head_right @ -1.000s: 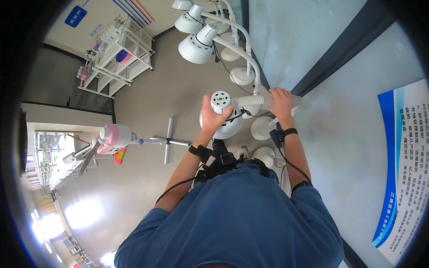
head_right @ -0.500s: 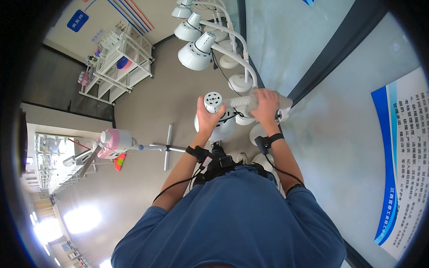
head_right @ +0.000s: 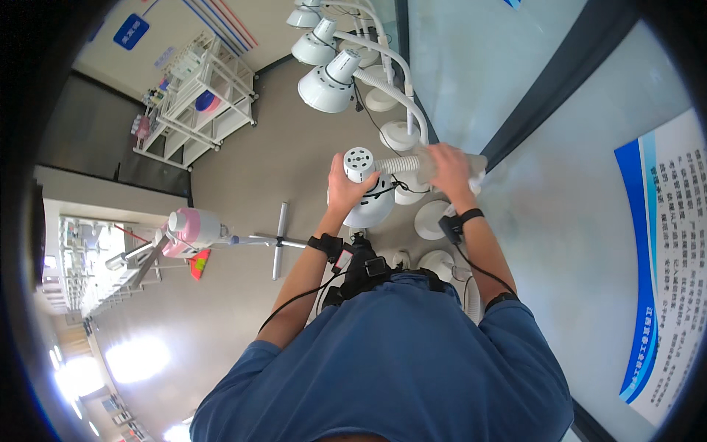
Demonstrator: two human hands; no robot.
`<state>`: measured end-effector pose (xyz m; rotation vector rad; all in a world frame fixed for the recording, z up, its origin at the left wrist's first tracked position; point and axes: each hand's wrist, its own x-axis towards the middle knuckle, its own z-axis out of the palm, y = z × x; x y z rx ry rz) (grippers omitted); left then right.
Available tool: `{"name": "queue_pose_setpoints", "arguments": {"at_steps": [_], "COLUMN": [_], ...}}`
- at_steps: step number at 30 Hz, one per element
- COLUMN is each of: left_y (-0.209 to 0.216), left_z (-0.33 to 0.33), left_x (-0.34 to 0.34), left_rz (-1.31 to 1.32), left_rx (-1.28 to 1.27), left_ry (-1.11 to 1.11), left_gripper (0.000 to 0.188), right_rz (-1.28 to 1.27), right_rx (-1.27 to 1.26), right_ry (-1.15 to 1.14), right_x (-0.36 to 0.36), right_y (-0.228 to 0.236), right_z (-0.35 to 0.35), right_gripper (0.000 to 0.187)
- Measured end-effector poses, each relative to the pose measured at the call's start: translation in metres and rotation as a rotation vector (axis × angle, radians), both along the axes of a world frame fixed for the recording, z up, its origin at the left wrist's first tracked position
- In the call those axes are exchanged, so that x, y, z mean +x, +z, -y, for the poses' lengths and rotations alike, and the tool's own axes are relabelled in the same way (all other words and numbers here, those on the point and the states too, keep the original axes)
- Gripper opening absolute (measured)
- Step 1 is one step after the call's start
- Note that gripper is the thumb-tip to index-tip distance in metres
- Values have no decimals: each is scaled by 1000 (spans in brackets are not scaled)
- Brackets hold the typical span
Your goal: Cleaning and wiping down medical or laboratory lighting equipment with a cloth.
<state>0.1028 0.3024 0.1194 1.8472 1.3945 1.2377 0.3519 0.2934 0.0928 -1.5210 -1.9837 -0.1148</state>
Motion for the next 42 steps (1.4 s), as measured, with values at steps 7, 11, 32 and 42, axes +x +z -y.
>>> {"name": "queue_pose_setpoints", "arguments": {"at_steps": [7, 11, 32, 42], "left_y": [2, 6, 44, 21], "left_z": [4, 8, -27, -31], "left_x": [0, -1, 107, 115], "left_rz": [59, 99, -751, -928], "left_rx": [-4, -133, -196, -246], "left_ry": [-10, -6, -402, -421], "left_gripper": [59, 60, 46, 27], "right_rz": [-378, -261, 34, -530], "right_rx": [-62, -75, 26, -76], "right_ry": [-243, -236, 0, -172], "right_x": [63, 45, -21, 71], "right_y": [-44, -28, 3, -48], "right_z": [10, 13, -10, 7], "right_gripper": [49, 51, 38, 38]}}
